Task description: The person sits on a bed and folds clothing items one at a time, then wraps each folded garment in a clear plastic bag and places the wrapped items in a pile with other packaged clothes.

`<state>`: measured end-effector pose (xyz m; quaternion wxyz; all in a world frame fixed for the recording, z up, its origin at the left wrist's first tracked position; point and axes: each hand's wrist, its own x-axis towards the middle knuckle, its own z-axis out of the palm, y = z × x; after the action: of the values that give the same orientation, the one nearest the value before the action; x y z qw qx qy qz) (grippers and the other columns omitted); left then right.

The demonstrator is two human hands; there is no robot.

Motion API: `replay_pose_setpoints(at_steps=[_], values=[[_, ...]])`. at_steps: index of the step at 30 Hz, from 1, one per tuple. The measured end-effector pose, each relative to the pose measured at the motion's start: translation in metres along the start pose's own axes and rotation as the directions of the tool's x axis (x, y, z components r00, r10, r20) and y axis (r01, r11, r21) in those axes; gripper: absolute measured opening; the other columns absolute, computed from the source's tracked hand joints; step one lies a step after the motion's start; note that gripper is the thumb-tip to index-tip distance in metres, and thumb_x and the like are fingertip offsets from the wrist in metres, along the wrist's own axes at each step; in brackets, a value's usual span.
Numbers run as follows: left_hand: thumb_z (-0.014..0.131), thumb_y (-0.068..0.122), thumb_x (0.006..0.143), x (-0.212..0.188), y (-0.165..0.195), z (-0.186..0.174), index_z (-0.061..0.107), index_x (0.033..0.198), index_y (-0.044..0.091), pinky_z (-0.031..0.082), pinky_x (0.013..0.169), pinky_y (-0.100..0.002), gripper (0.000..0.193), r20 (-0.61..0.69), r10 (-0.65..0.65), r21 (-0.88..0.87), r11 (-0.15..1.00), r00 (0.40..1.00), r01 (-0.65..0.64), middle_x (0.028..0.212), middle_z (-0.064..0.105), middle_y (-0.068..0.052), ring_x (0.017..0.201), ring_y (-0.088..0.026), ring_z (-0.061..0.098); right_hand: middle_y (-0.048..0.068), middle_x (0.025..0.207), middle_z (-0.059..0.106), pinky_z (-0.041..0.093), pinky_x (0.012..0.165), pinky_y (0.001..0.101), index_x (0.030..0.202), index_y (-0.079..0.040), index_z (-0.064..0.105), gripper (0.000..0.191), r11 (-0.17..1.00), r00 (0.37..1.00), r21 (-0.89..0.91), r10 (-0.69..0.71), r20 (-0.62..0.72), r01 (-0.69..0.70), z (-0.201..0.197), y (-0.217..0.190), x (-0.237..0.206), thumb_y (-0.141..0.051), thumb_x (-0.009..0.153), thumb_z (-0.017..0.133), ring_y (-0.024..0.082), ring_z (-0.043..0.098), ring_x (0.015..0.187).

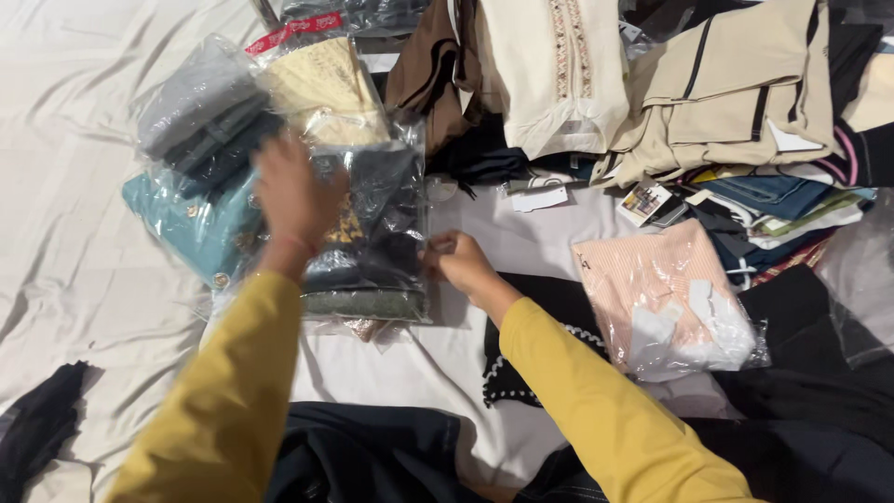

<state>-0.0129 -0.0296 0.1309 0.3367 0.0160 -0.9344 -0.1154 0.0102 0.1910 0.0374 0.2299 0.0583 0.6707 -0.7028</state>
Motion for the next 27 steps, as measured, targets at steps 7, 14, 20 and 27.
replay_pose_setpoints(at_steps=[7, 14, 20, 27], values=[[0.059, 0.031, 0.098, -0.159, 0.147, 0.058, 0.065, 0.1, 0.007, 0.051, 0.084, -0.048, 0.024, 0.59, 0.036, -0.4, 0.881, 0.806, 0.254, 0.1, 0.065, -0.015, 0.095, -0.038, 0.064, 0.012, 0.075, 0.071, 0.056, 0.061, 0.0378, 0.097, 0.005, 0.069, 0.017, 0.941, 0.998, -0.334, -0.044, 0.034, 0.053, -0.09, 0.069, -0.029, -0.009, 0.09, 0.062, 0.022, 0.069, 0.069], [0.092, 0.027, 0.065, -0.263, 0.211, 0.117, 0.052, 0.119, -0.007, 0.056, 0.071, -0.053, 0.075, 0.648, -0.295, -0.225, 0.806, 0.702, 0.547, 0.118, 0.054, -0.028, 0.094, -0.047, 0.063, 0.015, 0.096, 0.071, 0.055, 0.083, 0.0406, 0.107, -0.003, 0.068, 0.027, 0.664, 0.943, -0.736, -0.142, -0.302, -0.136, -0.197, 0.13, -0.131, -0.019, 0.086, 0.073, 0.031, 0.07, 0.092], [0.085, 0.017, 0.08, -0.241, 0.195, 0.108, 0.07, 0.108, -0.013, 0.06, 0.063, -0.036, 0.044, 0.984, 0.113, -0.136, -0.046, 0.14, 0.99, 0.091, 0.077, -0.017, 0.07, -0.024, 0.075, 0.012, 0.103, 0.071, 0.057, 0.086, 0.0383, 0.119, -0.004, 0.065, 0.038, 0.798, 0.897, -0.601, -0.244, -0.369, -0.03, -0.195, 0.156, -0.14, -0.022, 0.086, 0.073, 0.026, 0.071, 0.095], [0.077, 0.026, 0.083, -0.159, 0.218, 0.017, 0.068, 0.116, -0.003, 0.064, 0.066, -0.032, 0.045, 0.853, 0.435, -0.104, -0.401, 0.289, 0.91, 0.095, 0.077, -0.012, 0.073, -0.021, 0.076, 0.01, 0.129, 0.065, 0.05, 0.097, 0.0403, 0.14, -0.006, 0.053, 0.07, 0.903, 0.975, 0.404, -0.066, -0.21, 0.148, -0.206, 0.105, -0.14, -0.042, 0.086, 0.077, 0.022, 0.062, 0.117]])
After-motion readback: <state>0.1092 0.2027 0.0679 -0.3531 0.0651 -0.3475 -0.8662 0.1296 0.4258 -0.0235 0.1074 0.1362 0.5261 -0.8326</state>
